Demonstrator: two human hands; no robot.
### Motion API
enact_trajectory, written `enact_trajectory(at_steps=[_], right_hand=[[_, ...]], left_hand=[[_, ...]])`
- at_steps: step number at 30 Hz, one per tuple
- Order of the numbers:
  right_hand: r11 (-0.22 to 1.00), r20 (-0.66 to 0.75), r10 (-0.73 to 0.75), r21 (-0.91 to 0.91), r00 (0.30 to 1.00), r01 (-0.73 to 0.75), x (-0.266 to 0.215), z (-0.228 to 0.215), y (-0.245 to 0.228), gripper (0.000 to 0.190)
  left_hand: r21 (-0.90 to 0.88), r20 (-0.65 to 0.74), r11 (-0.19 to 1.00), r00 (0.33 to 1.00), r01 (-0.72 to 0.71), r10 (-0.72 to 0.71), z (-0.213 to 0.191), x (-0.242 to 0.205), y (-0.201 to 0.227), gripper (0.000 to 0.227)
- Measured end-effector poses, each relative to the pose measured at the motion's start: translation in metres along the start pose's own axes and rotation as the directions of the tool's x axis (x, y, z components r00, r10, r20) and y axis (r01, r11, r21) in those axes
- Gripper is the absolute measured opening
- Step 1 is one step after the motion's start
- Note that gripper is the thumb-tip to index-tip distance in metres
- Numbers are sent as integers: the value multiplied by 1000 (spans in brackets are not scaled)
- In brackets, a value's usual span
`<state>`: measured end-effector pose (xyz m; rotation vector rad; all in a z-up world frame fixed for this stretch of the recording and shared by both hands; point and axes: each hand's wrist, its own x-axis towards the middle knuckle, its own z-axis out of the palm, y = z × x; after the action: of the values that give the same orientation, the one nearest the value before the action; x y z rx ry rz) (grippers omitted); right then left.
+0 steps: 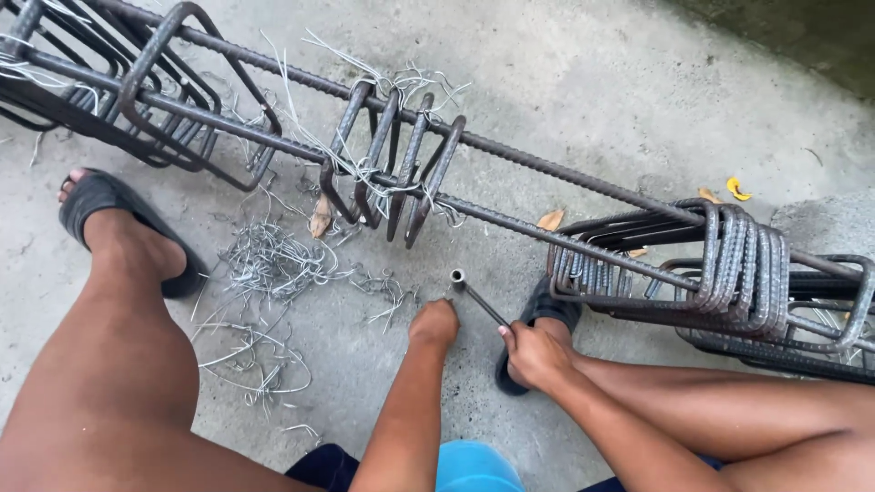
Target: Tying steel rebar stirrups to longitudinal bars using wire and a manual twisting tool to assemble a cage
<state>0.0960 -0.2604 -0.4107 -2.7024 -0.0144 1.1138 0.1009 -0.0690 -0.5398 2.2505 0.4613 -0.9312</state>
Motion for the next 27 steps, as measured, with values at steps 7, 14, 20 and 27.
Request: enact_trajectory(at_steps=[7, 14, 20, 27], right_hand=[[999, -10, -53, 11, 999, 53, -2, 1, -6, 49], [997, -87, -77, 1, 993, 77, -2, 16, 1, 48], [996, -133, -77, 42, 988, 83, -4, 27, 8, 43], [998, -99, -63, -39, 993, 59, -1, 15, 4, 44]], left_hand=[[19, -9, 1000, 1000, 15, -15, 7, -7, -1, 45], [-38, -15, 999, 999, 29, -30, 17, -10, -6, 48], [-69, -10, 997, 999, 43, -44, 23, -8, -10, 50], [10, -9, 998, 998, 54, -54, 32, 17, -20, 45]])
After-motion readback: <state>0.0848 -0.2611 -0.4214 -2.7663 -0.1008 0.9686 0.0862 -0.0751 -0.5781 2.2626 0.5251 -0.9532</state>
